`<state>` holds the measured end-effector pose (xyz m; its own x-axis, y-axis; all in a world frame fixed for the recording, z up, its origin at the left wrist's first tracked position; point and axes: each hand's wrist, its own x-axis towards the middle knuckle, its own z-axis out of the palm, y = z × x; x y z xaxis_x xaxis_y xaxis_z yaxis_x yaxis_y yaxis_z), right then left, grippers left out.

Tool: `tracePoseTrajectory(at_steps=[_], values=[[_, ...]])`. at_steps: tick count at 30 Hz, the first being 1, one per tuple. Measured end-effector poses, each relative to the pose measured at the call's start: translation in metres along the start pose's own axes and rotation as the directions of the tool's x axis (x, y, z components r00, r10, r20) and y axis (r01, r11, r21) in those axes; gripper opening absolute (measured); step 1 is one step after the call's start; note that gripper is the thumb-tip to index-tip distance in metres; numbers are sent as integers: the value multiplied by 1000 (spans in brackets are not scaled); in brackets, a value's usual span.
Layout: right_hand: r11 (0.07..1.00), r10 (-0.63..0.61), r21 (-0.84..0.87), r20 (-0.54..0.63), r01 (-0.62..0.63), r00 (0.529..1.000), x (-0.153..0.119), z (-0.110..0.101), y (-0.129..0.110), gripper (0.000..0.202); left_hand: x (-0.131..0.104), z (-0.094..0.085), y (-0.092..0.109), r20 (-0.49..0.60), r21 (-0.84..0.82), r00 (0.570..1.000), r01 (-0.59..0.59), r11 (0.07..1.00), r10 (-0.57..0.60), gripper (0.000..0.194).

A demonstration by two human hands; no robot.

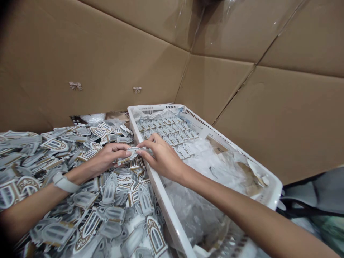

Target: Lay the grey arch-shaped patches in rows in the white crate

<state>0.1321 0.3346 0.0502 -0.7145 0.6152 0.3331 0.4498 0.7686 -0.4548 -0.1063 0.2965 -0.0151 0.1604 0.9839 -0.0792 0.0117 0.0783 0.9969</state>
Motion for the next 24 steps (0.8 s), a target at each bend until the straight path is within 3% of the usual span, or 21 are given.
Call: tracePoseTrajectory(at_steps=[24], values=[[1000, 12, 12, -3, -12, 1000, 0, -1, -1, 18, 0, 2, 4, 29, -3, 999, -25, 1000, 25, 41]])
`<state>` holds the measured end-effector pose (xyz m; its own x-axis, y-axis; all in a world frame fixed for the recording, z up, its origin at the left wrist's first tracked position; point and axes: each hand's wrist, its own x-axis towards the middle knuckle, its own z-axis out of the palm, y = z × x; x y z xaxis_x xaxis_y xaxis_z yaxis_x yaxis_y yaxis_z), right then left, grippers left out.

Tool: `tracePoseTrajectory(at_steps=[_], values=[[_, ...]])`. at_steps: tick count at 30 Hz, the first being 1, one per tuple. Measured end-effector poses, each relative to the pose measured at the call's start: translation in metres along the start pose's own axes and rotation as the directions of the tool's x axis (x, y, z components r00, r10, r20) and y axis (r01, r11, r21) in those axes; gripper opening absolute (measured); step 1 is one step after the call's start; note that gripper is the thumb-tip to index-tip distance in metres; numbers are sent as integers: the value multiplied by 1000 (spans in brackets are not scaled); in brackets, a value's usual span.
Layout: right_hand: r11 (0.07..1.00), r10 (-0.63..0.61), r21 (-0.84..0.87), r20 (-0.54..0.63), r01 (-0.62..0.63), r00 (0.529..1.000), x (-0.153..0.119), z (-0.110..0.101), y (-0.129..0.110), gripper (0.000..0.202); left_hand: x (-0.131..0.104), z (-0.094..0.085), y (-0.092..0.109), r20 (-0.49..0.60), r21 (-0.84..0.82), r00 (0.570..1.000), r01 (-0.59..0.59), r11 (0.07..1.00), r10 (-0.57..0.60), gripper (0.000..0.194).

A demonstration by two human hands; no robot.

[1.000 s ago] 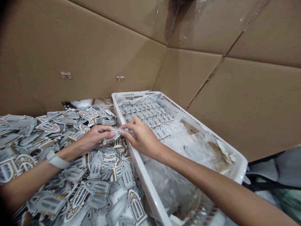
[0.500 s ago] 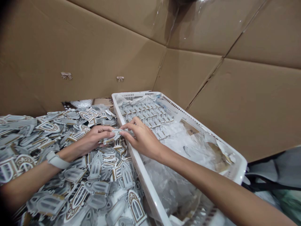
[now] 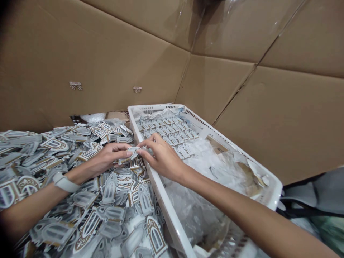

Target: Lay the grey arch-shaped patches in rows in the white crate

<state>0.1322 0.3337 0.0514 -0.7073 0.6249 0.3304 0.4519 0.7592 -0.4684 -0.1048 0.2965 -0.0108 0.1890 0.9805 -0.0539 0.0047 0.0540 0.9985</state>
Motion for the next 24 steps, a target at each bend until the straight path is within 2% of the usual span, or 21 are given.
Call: tracePoseTrajectory(at_steps=[10, 17, 24], values=[[1000, -4, -1, -2, 4, 1000, 0, 0, 0, 17, 0, -1, -6, 6, -104, 1000, -27, 994, 28, 37], [1000, -2, 7, -3, 2, 1000, 0, 0, -1, 17, -1, 0, -3, 15, -12, 1000, -17, 1000, 17, 39], [1000, 0, 10, 4, 0, 1000, 0, 0, 0, 18, 1, -1, -6, 50, 38, 997, -68, 997, 66, 40]])
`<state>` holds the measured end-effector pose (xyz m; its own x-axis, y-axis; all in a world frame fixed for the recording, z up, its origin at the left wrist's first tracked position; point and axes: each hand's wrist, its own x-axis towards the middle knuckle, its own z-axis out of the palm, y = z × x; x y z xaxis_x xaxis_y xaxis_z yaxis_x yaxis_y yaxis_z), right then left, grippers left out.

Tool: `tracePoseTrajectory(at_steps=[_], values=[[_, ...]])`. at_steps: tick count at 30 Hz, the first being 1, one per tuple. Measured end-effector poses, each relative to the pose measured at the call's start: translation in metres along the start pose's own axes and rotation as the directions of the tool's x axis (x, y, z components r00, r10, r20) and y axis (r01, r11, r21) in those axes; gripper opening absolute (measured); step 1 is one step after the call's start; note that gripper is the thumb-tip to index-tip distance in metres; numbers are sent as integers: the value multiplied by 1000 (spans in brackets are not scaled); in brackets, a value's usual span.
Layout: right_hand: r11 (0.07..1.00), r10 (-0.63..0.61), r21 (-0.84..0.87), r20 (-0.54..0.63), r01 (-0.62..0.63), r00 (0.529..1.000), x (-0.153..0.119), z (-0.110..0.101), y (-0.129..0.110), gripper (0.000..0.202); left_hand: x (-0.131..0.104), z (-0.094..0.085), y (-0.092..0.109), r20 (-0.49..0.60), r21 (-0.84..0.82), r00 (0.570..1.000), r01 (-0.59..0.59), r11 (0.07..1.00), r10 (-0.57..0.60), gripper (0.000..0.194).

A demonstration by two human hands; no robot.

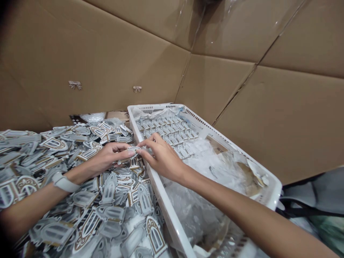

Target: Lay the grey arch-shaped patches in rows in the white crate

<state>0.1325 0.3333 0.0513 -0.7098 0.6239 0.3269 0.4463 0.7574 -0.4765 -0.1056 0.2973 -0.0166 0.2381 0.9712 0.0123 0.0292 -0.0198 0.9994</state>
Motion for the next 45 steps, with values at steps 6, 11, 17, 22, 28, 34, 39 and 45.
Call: tracePoseTrajectory(at_steps=[6, 11, 17, 22, 28, 34, 39, 45], values=[[1000, -13, -8, -8, 13, 1000, 0, 0, 1, 18, -1, 0, 2, 22, -30, 1000, 7, 1000, -6, 40], [999, 14, -36, -9, -14, 1000, -1, 0, -1, 18, -1, -1, 4, 46, -32, 999, 12, 999, -11, 39], [998, 39, -55, -38, -41, 999, -2, 2, -1, 16, -1, 0, 4, 67, 23, 997, 26, 999, -28, 40], [997, 41, -67, -37, -43, 998, -2, 2, -1, 16, -3, 1, 4, 56, -42, 996, 71, 997, -69, 39], [997, 49, -56, -11, -49, 999, -2, -1, -3, 18, -2, -1, 3, 33, -56, 996, 81, 995, -79, 35], [996, 64, -61, 2, -64, 998, -2, -1, -3, 20, -2, -2, 1, 1, -60, 995, 99, 993, -99, 33], [997, 64, -50, 11, -63, 998, -2, -1, -2, 21, -1, -3, 0, 20, -71, 997, 76, 995, -75, 35], [996, 72, -44, 16, -71, 997, -3, -1, -1, 22, 0, -1, 1, 10, -102, 997, 76, 992, -75, 34]])
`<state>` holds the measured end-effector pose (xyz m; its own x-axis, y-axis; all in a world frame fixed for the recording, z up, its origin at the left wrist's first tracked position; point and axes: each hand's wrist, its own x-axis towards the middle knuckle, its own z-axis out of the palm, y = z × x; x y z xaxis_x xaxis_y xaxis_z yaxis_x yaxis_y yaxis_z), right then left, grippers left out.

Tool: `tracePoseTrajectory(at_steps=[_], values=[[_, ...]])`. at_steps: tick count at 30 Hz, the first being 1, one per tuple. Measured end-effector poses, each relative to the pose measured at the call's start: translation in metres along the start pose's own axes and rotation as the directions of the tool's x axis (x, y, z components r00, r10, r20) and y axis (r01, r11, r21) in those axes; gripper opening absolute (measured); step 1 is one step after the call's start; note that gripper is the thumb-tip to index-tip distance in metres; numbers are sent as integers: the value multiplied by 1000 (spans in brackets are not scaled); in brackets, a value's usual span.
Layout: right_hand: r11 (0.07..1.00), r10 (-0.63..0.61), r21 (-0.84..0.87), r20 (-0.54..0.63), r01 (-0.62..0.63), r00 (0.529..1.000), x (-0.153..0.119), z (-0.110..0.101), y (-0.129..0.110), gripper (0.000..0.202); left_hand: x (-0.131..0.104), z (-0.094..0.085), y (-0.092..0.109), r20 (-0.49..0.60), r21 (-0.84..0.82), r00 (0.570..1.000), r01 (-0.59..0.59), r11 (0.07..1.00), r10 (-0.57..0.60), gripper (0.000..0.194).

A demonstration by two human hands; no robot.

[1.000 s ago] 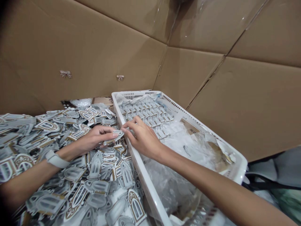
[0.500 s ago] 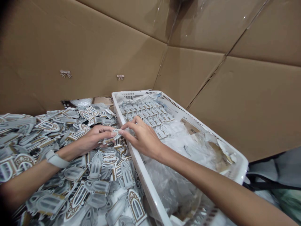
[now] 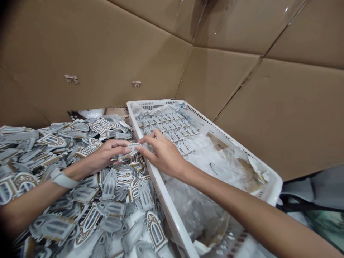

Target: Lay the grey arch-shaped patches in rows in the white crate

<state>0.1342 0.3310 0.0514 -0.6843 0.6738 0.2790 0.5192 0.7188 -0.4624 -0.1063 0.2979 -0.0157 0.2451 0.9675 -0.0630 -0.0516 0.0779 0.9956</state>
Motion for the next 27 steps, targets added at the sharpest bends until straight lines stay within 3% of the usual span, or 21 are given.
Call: tracePoseTrajectory(at_steps=[6, 9, 12, 19, 23, 27], values=[[1000, -25, 1, -18, 25, 1000, 0, 1, 1, 22, -2, 2, 4, 13, -120, 1000, -1, 993, 3, 33], [999, -32, 9, -20, 32, 999, 1, 1, 1, 22, -2, 2, 4, -34, -172, 999, -14, 985, 9, 34], [999, -29, 15, -21, 29, 999, 1, 2, 1, 22, -2, 2, 4, -80, -110, 997, -31, 993, 22, 33], [999, -41, 25, -27, 42, 999, 0, 2, 2, 22, -2, 0, 0, -60, 136, 998, 10, 991, -2, 41], [999, -39, 33, -24, 40, 999, 0, 2, 1, 22, -2, 0, 0, -65, 171, 998, 32, 985, -21, 46], [998, -57, 26, -41, 58, 998, 1, 3, 0, 20, -4, 2, 4, -40, 157, 999, -26, 987, 33, 47]])
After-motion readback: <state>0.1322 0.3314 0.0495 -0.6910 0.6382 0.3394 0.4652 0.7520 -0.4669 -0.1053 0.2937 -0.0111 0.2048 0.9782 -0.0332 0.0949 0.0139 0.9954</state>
